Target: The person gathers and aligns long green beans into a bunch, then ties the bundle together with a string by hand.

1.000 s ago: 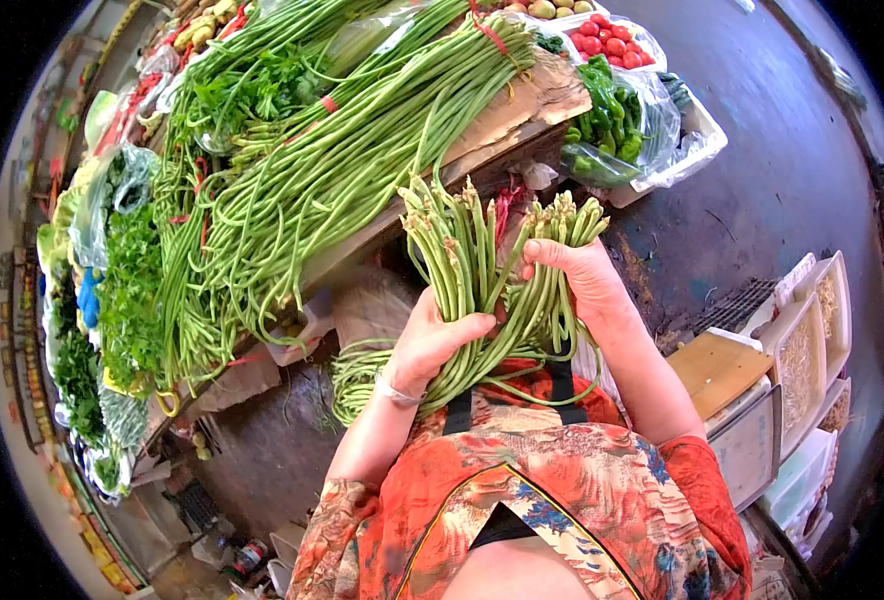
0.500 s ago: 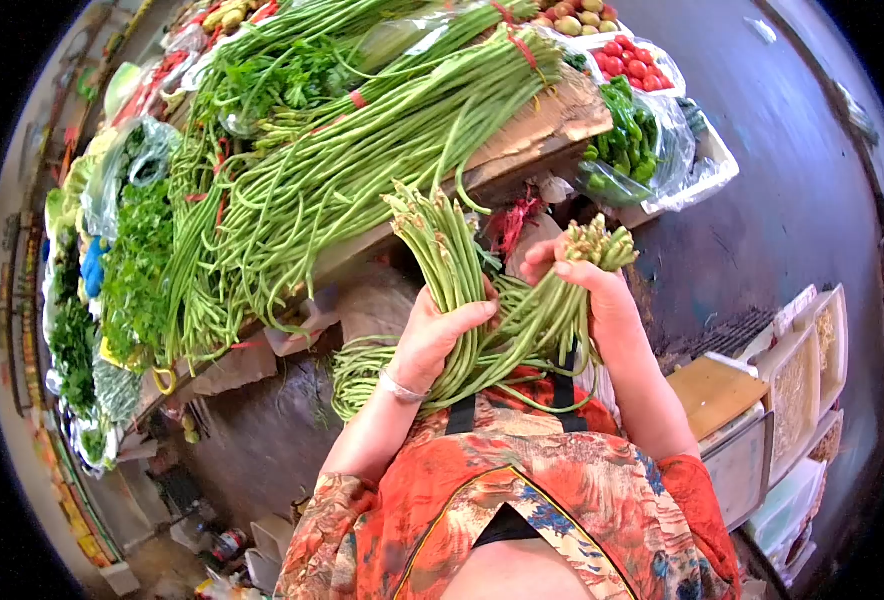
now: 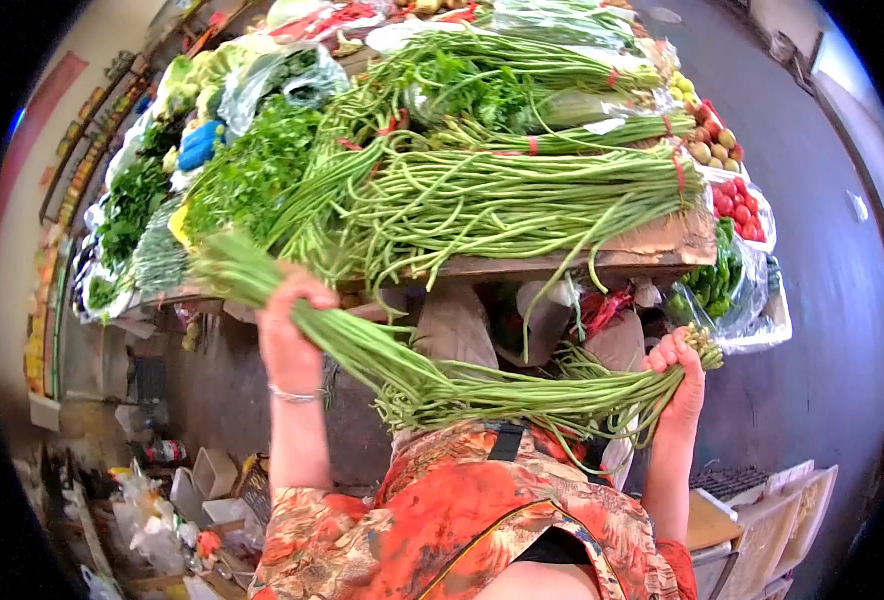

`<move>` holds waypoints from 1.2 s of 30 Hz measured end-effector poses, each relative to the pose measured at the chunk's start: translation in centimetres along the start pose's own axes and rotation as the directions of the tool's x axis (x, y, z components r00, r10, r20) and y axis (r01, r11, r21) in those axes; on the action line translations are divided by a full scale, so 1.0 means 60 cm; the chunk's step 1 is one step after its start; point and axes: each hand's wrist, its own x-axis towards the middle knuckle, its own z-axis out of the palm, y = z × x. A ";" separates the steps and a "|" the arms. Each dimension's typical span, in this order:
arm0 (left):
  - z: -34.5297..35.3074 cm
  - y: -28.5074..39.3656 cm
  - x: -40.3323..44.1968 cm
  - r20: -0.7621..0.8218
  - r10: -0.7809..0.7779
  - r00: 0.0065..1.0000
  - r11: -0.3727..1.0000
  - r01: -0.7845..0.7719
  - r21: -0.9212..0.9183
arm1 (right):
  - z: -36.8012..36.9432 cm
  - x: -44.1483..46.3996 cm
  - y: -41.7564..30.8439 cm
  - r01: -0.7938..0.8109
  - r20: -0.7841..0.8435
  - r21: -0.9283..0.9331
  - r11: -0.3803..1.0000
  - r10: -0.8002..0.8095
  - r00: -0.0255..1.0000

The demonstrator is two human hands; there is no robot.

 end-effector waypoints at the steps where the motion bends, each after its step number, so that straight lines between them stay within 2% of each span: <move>1: -0.046 0.031 0.011 -0.075 0.082 0.994 0.994 -0.076 0.082 | -0.001 0.003 -0.001 0.000 -0.007 0.016 1.000 0.000 1.000; 2: -0.094 0.062 0.017 -0.146 0.093 0.985 0.995 -0.087 0.046 | -0.013 0.008 -0.002 -0.017 -0.019 0.013 1.000 0.018 1.000; 4: -0.146 0.131 0.008 -0.248 0.213 0.945 0.972 -0.178 0.156 | -0.028 0.022 -0.003 -0.027 0.004 0.043 0.999 0.027 1.000; 6: -0.222 0.207 0.008 -0.375 0.231 0.898 0.965 -0.161 0.209 | -0.033 0.033 -0.005 -0.022 0.030 0.094 0.995 0.019 0.999; 8: -0.251 0.276 -0.011 -0.373 0.338 0.864 0.919 -0.219 0.327 | -0.039 0.045 -0.011 -0.042 0.066 0.111 0.993 0.035 0.997; 10: -0.277 0.349 -0.026 -0.377 0.485 0.789 0.796 -0.220 0.563 | -0.041 0.053 -0.017 -0.020 0.068 0.138 0.990 0.010 0.998; 12: -0.276 0.414 -0.045 -0.098 0.643 0.759 0.485 -0.305 0.819 | -0.051 0.062 -0.027 -0.009 0.080 0.147 0.989 -0.003 0.997; 13: -0.320 0.479 -0.021 -0.333 0.643 0.690 0.663 -0.283 0.693 | -0.054 0.064 -0.031 -0.008 0.058 0.137 0.990 0.000 0.998; 14: -0.322 0.526 -0.006 -0.300 0.735 0.608 0.571 -0.315 0.758 | -0.055 0.064 -0.034 0.000 0.018 0.121 0.993 -0.002 1.000; 15: -0.324 0.581 0.018 -0.310 0.779 0.545 0.555 -0.369 0.746 | -0.058 0.064 -0.037 0.010 0.002 0.104 0.995 -0.010 1.000; 17: -0.353 0.699 0.096 -0.185 0.902 0.389 0.360 -0.446 0.819 | -0.064 0.060 -0.038 0.023 -0.027 0.079 0.997 -0.021 0.999; 19: -0.276 0.750 0.156 0.159 0.936 0.313 -0.094 -0.213 0.972 | -0.073 0.055 -0.035 0.024 0.000 0.055 0.998 -0.024 1.000; 20: -0.283 0.792 0.229 0.177 0.934 0.309 -0.104 -0.238 0.966 | -0.076 0.051 -0.032 0.032 -0.004 0.043 0.999 -0.031 0.999; 22: -0.146 0.720 0.286 0.453 0.851 0.266 -0.425 -0.161 0.891 | -0.070 0.041 -0.029 0.054 -0.017 0.047 0.997 -0.053 0.998; 23: -0.099 0.674 0.319 0.498 0.801 0.332 -0.447 -0.221 0.867 | -0.069 0.036 -0.028 0.070 -0.032 0.050 0.996 -0.069 0.997; 24: -0.083 0.635 0.373 0.507 0.781 0.364 -0.398 -0.334 0.854 | -0.072 0.031 -0.026 0.084 -0.034 0.056 0.995 -0.082 0.996; 27: 0.073 0.431 0.392 0.570 0.529 0.629 -0.413 -0.397 0.820 | -0.088 0.018 -0.026 0.099 -0.028 0.095 0.991 -0.097 0.995; 28: 0.058 0.356 0.482 0.754 0.508 0.416 -0.347 -0.702 0.622 | -0.087 0.011 -0.030 0.102 -0.065 0.069 0.992 -0.097 0.993; 29: 0.130 0.269 0.422 0.762 0.327 0.559 -0.139 -0.769 0.624 | -0.087 0.006 -0.030 0.118 -0.067 0.064 0.991 -0.113 0.991; 31: 0.183 0.114 0.422 0.932 0.180 0.314 -0.347 -0.867 0.359 | -0.089 -0.003 -0.032 0.131 -0.078 0.049 0.990 -0.127 0.989; 32: 0.172 0.012 0.472 0.945 0.073 0.317 -0.453 -0.834 0.315 | -0.090 -0.004 -0.033 0.130 -0.061 0.065 0.989 -0.126 0.990; 33: 0.205 -0.049 0.429 0.891 -0.132 0.435 -0.480 -0.814 0.326 | -0.088 -0.007 -0.034 0.140 -0.079 0.057 0.989 -0.135 0.988; 34: 0.202 -0.124 0.423 0.892 -0.059 0.448 -0.198 -0.881 0.430 | -0.084 -0.010 -0.034 0.151 -0.098 0.049 0.987 -0.146 0.984; 36: 0.190 -0.229 0.411 0.892 -0.082 0.445 -0.150 -0.890 0.430 | -0.069 -0.018 -0.036 0.162 -0.168 0.005 0.987 -0.159 0.973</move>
